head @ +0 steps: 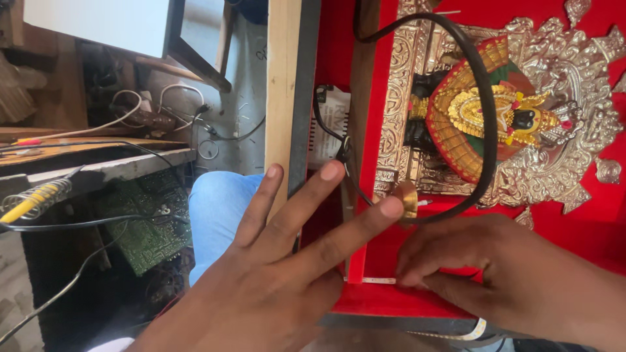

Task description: The person installs an LED strip light inside a red display box containing a deity statue. They measure the interior edges, peel the backing from the LED strip, and press it along the inner perimeter of the box.

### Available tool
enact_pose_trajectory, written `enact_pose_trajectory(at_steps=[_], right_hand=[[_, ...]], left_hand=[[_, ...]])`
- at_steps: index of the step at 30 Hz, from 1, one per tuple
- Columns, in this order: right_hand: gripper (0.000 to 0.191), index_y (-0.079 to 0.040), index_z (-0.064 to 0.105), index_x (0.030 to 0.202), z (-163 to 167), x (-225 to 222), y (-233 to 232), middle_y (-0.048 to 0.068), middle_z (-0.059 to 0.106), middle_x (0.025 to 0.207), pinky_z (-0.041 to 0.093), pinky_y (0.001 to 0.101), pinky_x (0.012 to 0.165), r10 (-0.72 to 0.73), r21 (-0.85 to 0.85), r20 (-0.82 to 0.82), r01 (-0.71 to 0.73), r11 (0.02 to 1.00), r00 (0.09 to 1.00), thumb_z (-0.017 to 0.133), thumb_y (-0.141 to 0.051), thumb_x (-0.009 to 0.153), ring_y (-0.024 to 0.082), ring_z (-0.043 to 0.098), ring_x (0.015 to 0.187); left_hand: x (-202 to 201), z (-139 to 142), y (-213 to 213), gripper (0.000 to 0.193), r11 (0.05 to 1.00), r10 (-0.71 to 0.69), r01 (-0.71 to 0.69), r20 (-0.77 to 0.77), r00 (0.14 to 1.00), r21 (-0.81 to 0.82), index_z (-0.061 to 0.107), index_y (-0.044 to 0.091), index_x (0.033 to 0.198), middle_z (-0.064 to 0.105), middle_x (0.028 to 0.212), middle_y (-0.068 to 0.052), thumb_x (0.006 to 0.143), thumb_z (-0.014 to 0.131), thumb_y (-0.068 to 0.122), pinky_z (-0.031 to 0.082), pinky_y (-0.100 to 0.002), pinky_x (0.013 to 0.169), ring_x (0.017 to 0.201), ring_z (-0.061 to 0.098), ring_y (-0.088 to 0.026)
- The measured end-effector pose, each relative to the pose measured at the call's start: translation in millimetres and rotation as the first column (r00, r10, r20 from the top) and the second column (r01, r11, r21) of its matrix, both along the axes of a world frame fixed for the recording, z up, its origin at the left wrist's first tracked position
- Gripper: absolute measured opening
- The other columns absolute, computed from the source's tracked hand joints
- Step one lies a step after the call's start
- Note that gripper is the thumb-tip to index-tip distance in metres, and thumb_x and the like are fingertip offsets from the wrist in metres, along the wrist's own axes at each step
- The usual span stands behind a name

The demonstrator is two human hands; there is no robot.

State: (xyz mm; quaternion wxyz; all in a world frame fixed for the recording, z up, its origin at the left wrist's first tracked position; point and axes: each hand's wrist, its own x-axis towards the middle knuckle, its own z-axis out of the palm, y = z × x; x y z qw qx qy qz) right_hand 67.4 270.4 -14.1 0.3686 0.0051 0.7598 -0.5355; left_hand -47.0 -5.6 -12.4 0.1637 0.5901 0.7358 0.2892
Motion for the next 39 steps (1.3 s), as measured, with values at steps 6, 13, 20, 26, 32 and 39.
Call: enact_pose_trajectory(at_steps=[6, 13, 20, 26, 32, 39], right_hand=[[0.02, -0.01, 0.081, 0.103, 2, -6, 5, 0.0, 0.08, 0.104, 0.057, 0.0292, 0.08, -0.065, -0.105, 0.032, 0.068, 0.992, 0.997, 0.072, -0.004, 0.086, 0.013, 0.072, 0.095], [0.022, -0.01, 0.084, 0.1, 13, 1, -4, 0.001, 0.076, 0.104, 0.06, 0.0279, 0.079, -0.14, -0.197, -0.022, 0.133, 0.971, 0.99, 0.071, 0.001, 0.085, 0.015, 0.069, 0.095], [0.025, -0.014, 0.083, 0.102, 20, 5, -16, -0.002, 0.075, 0.107, 0.057, 0.0282, 0.082, -0.104, -0.155, -0.169, 0.077, 0.985, 0.98, 0.071, -0.002, 0.084, 0.013, 0.073, 0.098], [0.025, -0.015, 0.082, 0.102, 19, 1, -23, -0.003, 0.079, 0.108, 0.058, 0.0275, 0.081, -0.093, -0.087, -0.253, 0.073, 0.994, 0.963, 0.072, -0.002, 0.083, 0.013, 0.073, 0.1], [0.023, -0.014, 0.079, 0.104, 19, -2, -29, -0.002, 0.076, 0.112, 0.058, 0.0259, 0.08, -0.094, -0.133, -0.289, 0.057, 0.989, 0.953, 0.071, -0.002, 0.085, 0.013, 0.073, 0.102], [0.022, -0.013, 0.079, 0.106, 19, 0, -25, -0.003, 0.074, 0.117, 0.057, 0.0259, 0.081, -0.023, -0.12, -0.307, -0.015, 0.993, 0.952, 0.07, -0.004, 0.088, 0.012, 0.071, 0.104]], left_hand=[[-3, -3, -3, 0.015, 1.0, -0.011, 0.011, 0.026, 1.0, 0.0, 0.069, 0.009, 0.071, 0.026, 0.169, -0.004, 0.08, 0.07, 0.021, 0.015, -0.076, 0.117, 0.158, 0.015, -0.042], [0, 6, -8, 0.017, 1.0, 0.006, -0.006, -0.078, 0.997, -0.001, 0.073, 0.005, 0.087, 0.027, 0.168, -0.011, 0.08, 0.072, 0.02, 0.017, -0.08, 0.118, 0.157, 0.013, -0.045], [2, 15, -19, 0.016, 0.995, 0.089, -0.086, -0.065, 0.994, 0.051, 0.066, 0.011, 0.077, 0.034, 0.165, -0.004, 0.085, 0.075, 0.022, 0.013, -0.079, 0.118, 0.157, 0.014, -0.041], [6, 15, -24, 0.013, 0.993, 0.091, -0.089, -0.021, 0.996, 0.081, 0.073, 0.015, 0.085, 0.038, 0.163, -0.003, 0.091, 0.073, 0.026, 0.013, -0.077, 0.121, 0.157, 0.017, -0.038], [1, 25, -34, 0.041, 0.988, 0.116, -0.126, 0.104, 0.988, 0.093, 0.076, 0.015, 0.091, 0.037, 0.163, -0.007, 0.094, 0.065, 0.055, 0.006, -0.08, 0.124, 0.157, 0.015, -0.041], [2, 25, -30, 0.039, 0.991, 0.108, -0.116, 0.107, 0.988, 0.07, 0.073, 0.01, 0.087, 0.036, 0.164, -0.007, 0.087, 0.075, 0.049, 0.007, -0.082, 0.122, 0.157, 0.013, -0.042]])
